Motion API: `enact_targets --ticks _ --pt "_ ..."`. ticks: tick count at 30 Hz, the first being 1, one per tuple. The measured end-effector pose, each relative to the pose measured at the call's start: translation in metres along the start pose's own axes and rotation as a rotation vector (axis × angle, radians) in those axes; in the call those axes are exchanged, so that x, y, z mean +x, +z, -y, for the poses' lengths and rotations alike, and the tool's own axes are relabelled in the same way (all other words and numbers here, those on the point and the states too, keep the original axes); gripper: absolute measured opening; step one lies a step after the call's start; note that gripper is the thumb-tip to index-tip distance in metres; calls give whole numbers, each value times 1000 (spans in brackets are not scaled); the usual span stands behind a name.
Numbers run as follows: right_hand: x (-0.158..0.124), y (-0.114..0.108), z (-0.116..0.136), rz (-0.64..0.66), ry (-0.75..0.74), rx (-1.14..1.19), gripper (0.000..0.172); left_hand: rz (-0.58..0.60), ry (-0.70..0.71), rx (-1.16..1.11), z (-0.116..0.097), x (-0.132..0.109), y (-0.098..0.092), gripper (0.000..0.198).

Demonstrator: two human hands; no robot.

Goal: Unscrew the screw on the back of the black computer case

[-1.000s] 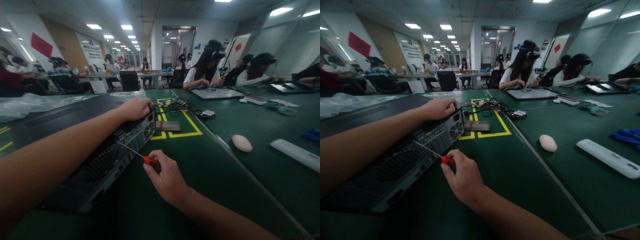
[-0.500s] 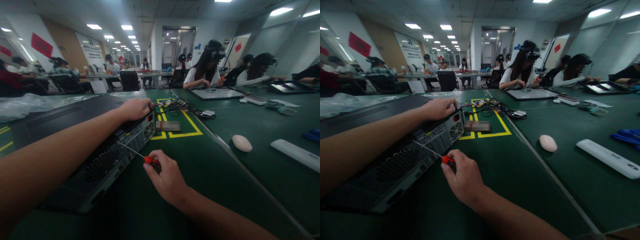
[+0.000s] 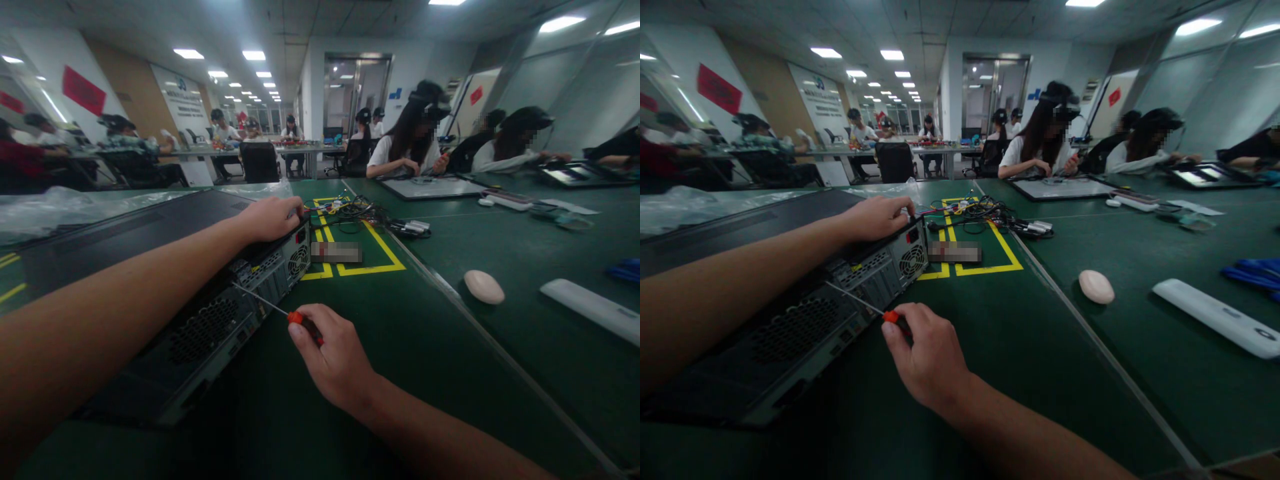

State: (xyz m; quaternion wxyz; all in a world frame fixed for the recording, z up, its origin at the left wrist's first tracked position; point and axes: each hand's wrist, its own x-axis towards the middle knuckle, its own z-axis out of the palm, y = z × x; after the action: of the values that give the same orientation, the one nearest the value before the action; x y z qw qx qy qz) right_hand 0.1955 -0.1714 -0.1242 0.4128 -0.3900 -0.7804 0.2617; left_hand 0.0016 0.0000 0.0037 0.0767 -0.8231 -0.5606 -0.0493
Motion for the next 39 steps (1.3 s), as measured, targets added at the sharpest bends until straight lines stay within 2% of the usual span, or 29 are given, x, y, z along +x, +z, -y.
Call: enact_targets --ticks 6,11,15,39 --pt "-1 0 1 20 66 65 20 5 1 -26 0 0 0 45" --pt "0 0 1 25 65 51 9 10 -10 -28 0 -1 -1 44" --pt "2 0 0 35 61 47 7 13 -7 -13 0 -1 -1 43" --pt "1 0 -1 31 59 28 10 8 -11 -8 0 1 0 44"
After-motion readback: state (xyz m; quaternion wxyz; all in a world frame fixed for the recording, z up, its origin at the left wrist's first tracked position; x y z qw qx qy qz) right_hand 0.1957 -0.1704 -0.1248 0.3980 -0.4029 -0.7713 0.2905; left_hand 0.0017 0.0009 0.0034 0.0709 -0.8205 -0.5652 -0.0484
